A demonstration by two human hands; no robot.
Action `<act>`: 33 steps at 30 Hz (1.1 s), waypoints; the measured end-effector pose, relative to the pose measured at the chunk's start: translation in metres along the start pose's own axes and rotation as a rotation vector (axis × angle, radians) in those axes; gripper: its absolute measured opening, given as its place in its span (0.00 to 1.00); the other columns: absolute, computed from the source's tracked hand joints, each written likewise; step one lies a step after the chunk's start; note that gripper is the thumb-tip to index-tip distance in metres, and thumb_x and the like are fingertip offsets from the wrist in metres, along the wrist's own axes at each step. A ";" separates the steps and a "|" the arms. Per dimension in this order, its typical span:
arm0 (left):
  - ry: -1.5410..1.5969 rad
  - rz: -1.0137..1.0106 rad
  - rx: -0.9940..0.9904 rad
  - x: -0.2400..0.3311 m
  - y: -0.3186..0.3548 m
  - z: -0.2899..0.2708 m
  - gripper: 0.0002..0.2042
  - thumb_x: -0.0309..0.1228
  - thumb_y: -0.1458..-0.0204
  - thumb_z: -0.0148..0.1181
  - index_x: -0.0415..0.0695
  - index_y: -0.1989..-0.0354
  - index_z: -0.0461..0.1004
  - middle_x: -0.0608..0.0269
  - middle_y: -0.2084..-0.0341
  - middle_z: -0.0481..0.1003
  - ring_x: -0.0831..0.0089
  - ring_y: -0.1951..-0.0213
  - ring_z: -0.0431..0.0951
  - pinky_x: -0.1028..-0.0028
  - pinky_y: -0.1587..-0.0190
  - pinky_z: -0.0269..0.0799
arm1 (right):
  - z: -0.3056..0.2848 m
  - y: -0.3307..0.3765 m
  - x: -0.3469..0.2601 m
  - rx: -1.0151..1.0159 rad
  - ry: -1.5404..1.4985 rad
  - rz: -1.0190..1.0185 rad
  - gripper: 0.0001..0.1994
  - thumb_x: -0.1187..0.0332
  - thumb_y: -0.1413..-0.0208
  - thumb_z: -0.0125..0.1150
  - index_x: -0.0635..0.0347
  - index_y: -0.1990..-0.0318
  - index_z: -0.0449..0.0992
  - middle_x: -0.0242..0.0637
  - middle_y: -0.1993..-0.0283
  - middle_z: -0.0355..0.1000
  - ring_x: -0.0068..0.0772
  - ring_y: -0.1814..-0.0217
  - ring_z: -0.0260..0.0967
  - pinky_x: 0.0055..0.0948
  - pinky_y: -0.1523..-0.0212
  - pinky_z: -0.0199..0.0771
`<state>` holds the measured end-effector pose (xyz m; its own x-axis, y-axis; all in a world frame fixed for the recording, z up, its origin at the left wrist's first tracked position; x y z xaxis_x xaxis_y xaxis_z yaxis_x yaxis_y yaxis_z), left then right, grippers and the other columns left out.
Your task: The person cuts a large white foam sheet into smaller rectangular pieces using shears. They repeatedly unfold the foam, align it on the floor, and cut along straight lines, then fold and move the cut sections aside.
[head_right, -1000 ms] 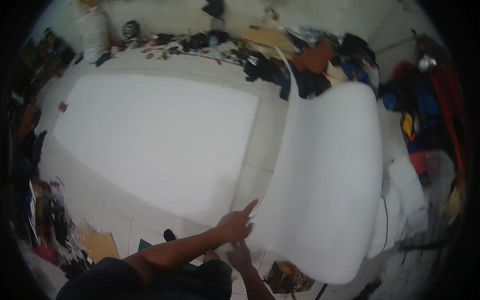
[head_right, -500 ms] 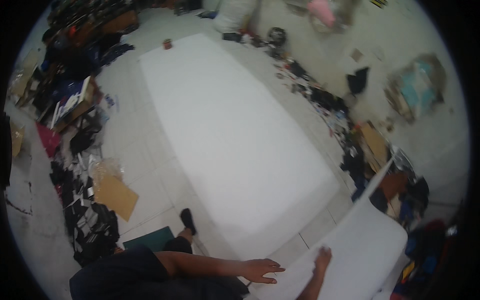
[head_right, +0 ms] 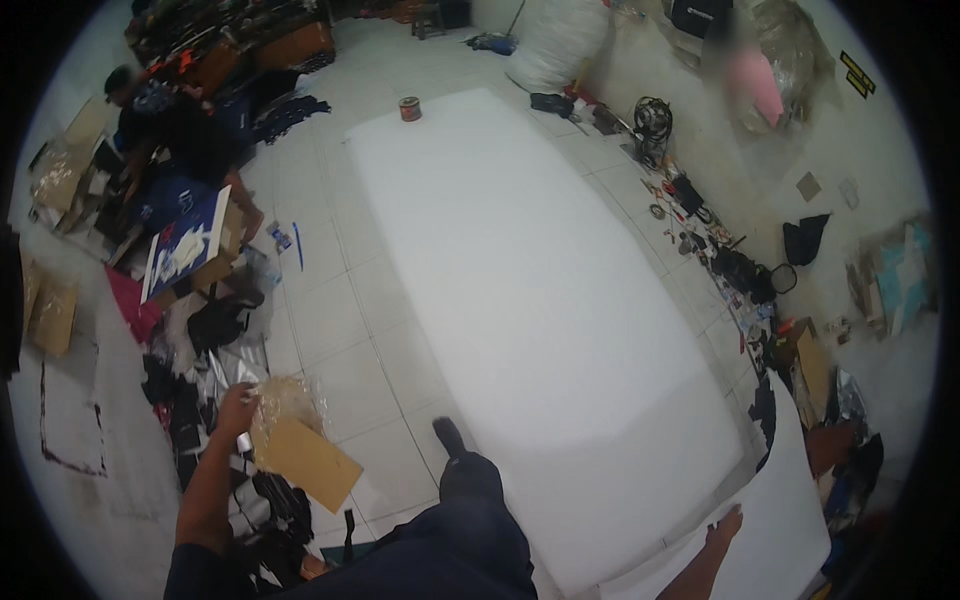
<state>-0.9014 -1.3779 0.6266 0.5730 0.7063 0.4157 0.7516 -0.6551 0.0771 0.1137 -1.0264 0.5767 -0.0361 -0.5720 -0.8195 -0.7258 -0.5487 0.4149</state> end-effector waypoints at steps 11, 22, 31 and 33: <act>-0.127 -0.585 -0.616 -0.212 -0.126 0.042 0.15 0.35 0.45 0.52 0.37 0.56 0.72 0.49 0.67 0.76 0.53 0.66 0.75 0.62 0.61 0.71 | 0.346 0.045 -0.116 0.112 -0.023 -0.120 0.30 0.49 0.43 0.49 0.47 0.35 0.54 0.35 0.36 0.58 0.41 0.35 0.53 0.55 0.42 0.58; 0.287 -0.349 -0.610 -0.193 -0.617 0.035 0.14 0.32 0.44 0.50 0.34 0.55 0.70 0.50 0.65 0.74 0.60 0.62 0.74 0.65 0.57 0.71 | 0.717 0.281 -0.264 0.301 0.320 -0.469 0.30 0.54 0.41 0.50 0.70 0.39 0.61 0.51 0.52 0.70 0.37 0.61 0.69 0.35 0.70 0.70; 0.598 -0.092 -0.502 -0.090 -1.046 -0.130 0.14 0.32 0.42 0.49 0.34 0.54 0.68 0.58 0.68 0.71 0.70 0.66 0.72 0.71 0.64 0.70 | 0.956 0.397 -0.297 0.331 0.342 -0.438 0.25 0.54 0.40 0.50 0.69 0.48 0.70 0.50 0.57 0.73 0.41 0.58 0.71 0.39 0.62 0.71; 0.525 0.032 -0.277 -0.122 -1.109 -0.129 0.14 0.34 0.41 0.50 0.38 0.53 0.69 0.63 0.71 0.71 0.76 0.71 0.69 0.72 0.70 0.67 | 1.028 0.411 -0.315 0.370 0.441 -0.516 0.27 0.53 0.40 0.49 0.71 0.47 0.68 0.54 0.53 0.72 0.46 0.52 0.70 0.39 0.54 0.70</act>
<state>-1.8467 -0.7717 0.6074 0.3027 0.5038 0.8090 0.5826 -0.7696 0.2613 -0.8793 -0.4454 0.5990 0.5899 -0.5319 -0.6075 -0.7615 -0.6167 -0.1996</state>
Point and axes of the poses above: each hand's wrist, its own y-axis away from the middle knuckle, its own z-axis out of the palm, x = y × z, the point moved 2 cm from there along -y, towards the middle knuckle
